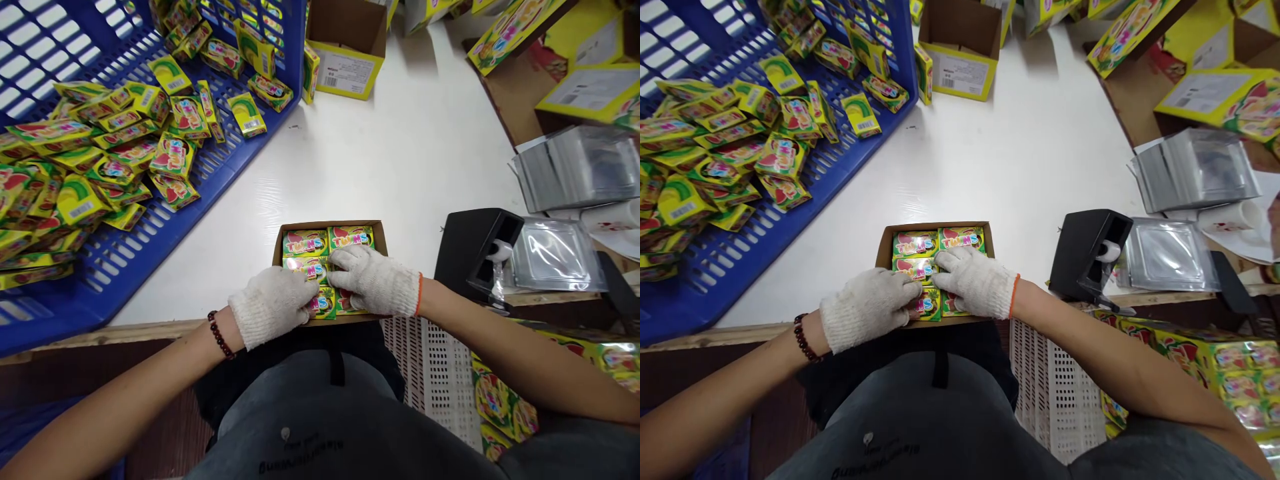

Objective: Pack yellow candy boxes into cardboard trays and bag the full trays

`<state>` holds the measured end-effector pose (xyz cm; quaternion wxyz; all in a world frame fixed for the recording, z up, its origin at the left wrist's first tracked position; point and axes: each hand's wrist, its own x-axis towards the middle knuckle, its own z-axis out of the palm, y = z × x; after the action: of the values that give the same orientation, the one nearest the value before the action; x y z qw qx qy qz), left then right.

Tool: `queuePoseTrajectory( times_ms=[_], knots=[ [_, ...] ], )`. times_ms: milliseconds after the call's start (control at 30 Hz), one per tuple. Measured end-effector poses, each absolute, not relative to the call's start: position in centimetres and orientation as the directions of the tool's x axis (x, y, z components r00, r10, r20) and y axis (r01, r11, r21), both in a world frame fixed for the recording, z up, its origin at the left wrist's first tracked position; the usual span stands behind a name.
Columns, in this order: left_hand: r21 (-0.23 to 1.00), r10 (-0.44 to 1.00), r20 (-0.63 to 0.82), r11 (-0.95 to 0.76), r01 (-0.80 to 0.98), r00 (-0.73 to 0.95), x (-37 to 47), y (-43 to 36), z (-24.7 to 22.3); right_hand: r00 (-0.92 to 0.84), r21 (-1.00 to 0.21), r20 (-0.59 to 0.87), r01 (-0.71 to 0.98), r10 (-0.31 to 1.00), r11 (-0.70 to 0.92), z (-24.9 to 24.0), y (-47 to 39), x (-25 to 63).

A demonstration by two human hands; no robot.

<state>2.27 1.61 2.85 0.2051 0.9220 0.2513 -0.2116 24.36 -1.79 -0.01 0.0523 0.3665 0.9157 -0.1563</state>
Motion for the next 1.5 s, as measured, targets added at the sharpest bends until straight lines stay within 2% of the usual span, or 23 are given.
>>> queuePoseTrajectory(
  times_ms=[267,400,533,700,800,1167,1267,1367,1500],
  knots=[
    [0.212,0.440,-0.580,-0.731,0.649,0.686,4.1,1.3,3.4,-0.738,-0.289,-0.175,0.672,0.652,0.682,-0.1,-2.2,25.1],
    [0.266,0.407,-0.535,-0.751,0.605,0.741,4.3,1.1,3.3,-0.732,-0.303,-0.180,0.677,0.657,0.671,-0.5,-2.2,25.6],
    [0.290,0.393,-0.578,-0.721,0.630,0.715,3.6,1.5,3.2,-0.745,-0.338,-0.177,0.660,0.643,0.671,-0.3,-2.0,26.1],
    [0.315,0.456,-0.502,-0.695,0.646,0.735,3.5,1.3,3.0,-0.753,-0.396,-0.196,0.647,0.628,0.652,0.7,-1.8,26.3],
    [0.295,0.468,-0.519,-0.688,0.663,0.715,3.8,1.2,3.0,-0.755,-0.411,-0.188,0.642,0.629,0.648,0.9,-1.9,26.3],
    [0.286,0.482,-0.527,-0.675,0.680,0.700,3.6,1.5,3.4,-0.750,-0.373,-0.224,0.656,0.622,0.656,1.3,-2.3,26.6],
    [0.341,0.478,-0.482,-0.670,0.660,0.734,4.2,1.2,2.8,-0.747,-0.347,-0.226,0.661,0.625,0.665,1.1,-2.5,26.0],
    [0.414,0.445,-0.420,-0.682,0.604,0.791,4.8,1.1,2.1,-0.717,-0.336,-0.224,0.692,0.660,0.639,0.9,-2.7,25.5],
    [0.381,0.492,-0.412,-0.672,0.635,0.767,4.9,1.4,2.2,-0.643,-0.317,-0.271,0.762,0.716,0.565,0.6,-2.9,24.9]
  ],
)
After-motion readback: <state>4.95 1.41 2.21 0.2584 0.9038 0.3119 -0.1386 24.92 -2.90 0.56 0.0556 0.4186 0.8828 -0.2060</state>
